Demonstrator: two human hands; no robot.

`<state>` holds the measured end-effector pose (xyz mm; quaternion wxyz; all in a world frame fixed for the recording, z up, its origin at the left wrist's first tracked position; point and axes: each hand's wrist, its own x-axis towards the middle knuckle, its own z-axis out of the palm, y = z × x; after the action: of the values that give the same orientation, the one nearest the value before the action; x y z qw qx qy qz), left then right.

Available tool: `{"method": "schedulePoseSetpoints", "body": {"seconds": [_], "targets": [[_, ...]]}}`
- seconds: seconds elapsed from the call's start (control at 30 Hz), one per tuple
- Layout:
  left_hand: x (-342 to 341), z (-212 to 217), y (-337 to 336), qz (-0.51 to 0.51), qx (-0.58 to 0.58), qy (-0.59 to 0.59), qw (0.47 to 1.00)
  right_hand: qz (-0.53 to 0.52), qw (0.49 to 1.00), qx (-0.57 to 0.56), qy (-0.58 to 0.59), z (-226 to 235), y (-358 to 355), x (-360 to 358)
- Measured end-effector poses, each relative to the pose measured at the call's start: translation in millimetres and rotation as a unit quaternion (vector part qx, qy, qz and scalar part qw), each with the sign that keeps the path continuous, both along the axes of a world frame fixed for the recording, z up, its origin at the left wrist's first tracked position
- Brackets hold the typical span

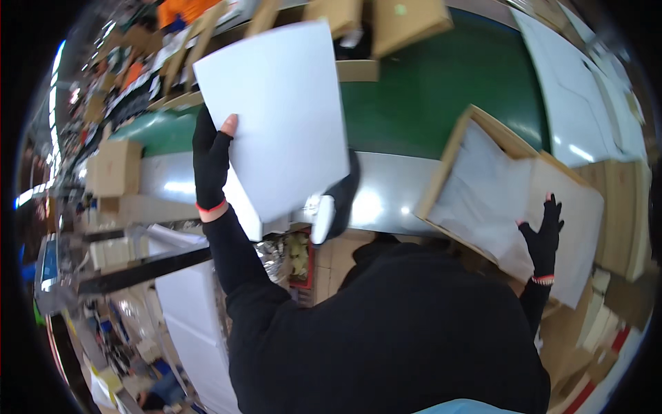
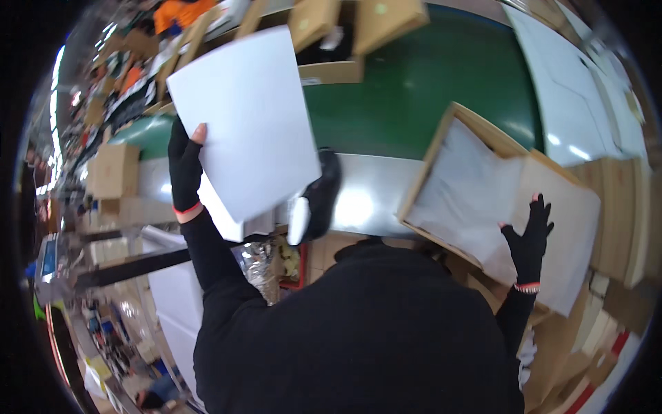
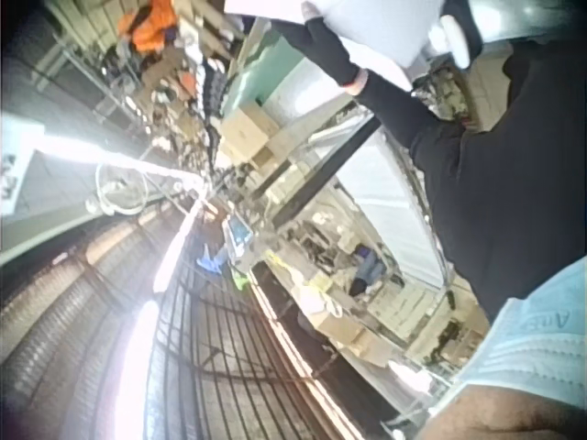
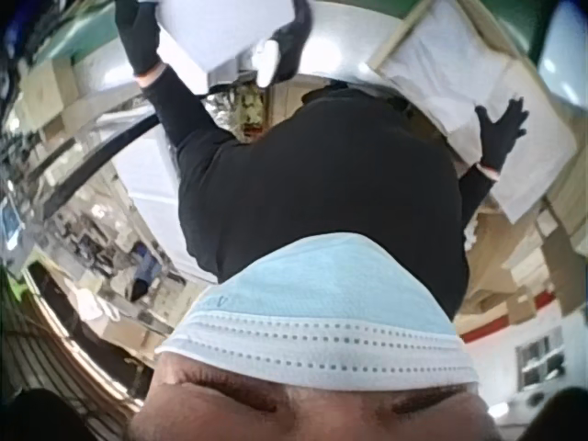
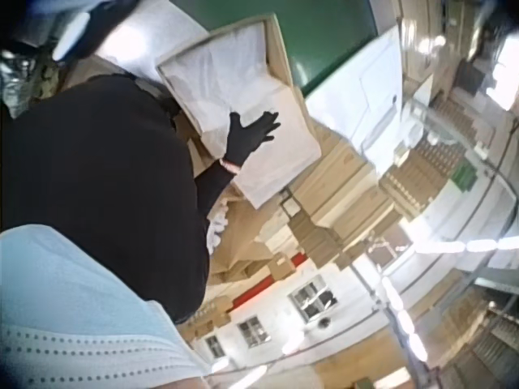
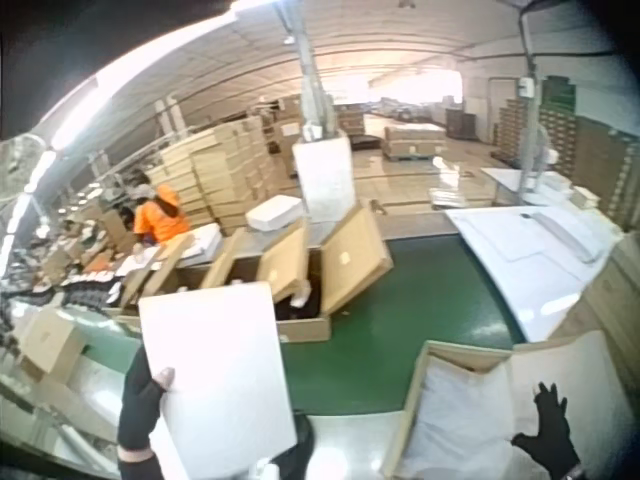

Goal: The person repeatedly packs pairs of black shoes into cardboard boxes. They place a sheet of white tissue paper into each box, insert the shoes, add crumpled white paper for padding, and close the box. The packed boxes are then moved along a green conveyor belt.

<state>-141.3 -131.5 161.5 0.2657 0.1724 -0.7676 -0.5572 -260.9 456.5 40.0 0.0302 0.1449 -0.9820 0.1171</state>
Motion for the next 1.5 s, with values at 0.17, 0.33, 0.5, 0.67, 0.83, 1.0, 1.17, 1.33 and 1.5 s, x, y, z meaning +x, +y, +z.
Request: {"method": "schedulePoseSetpoints", "body": {"seconds": [0.17, 0.33, 0.5, 0.67, 0.83, 1.0, 1.17, 1.33, 1.5], "targets": [[-119.1, -117.3, 153.3, -0.158, -0.155, -0.05, 0.974, -0.133, 0.989, 0.047, 0.038, 0.7, 88.8, -3.4], [-200.9, -234.2, 332.1, -0.31, -0.25, -0.102, 0.912, -0.21, 0.975, 0.072, 0.032, -6.9, 151.3, 16.7], [-205.1, -232.5, 354.2, -0.274, -0.215, -0.082, 0.934, -0.222, 0.973, -0.046, 0.053, -12.8, 192.8, 46.1], [-195.0, -228.6, 396.7, -0.292, -0.225, -0.264, 0.891, -0.311, 0.95, -0.008, 0.029, -26.2, 200.9, 46.9], [-168.0, -175.1, 315.6, -0.227, -0.503, -0.157, 0.819, -0.277, 0.95, -0.05, 0.137, -39.1, 226.7, 38.9], [-69.7, -150.7, 180.4, -0.242, -0.661, -0.541, 0.46, -0.203, 0.964, 0.118, 0.125, -26.0, 175.7, 18.9], [-11.1, -177.0, 97.7, -0.299, -0.475, -0.647, 0.516, -0.286, 0.906, 0.31, 0.025, -50.9, 157.2, 1.5], [-45.7, -116.1, 90.5, -0.366, -0.375, -0.531, 0.666, -0.235, 0.906, 0.353, -0.014, -68.8, 159.9, -1.4], [-118.4, -97.1, 203.6, -0.499, -0.036, -0.262, 0.825, -0.165, 0.974, -0.037, 0.152, -72.0, 164.0, -4.3]]}}
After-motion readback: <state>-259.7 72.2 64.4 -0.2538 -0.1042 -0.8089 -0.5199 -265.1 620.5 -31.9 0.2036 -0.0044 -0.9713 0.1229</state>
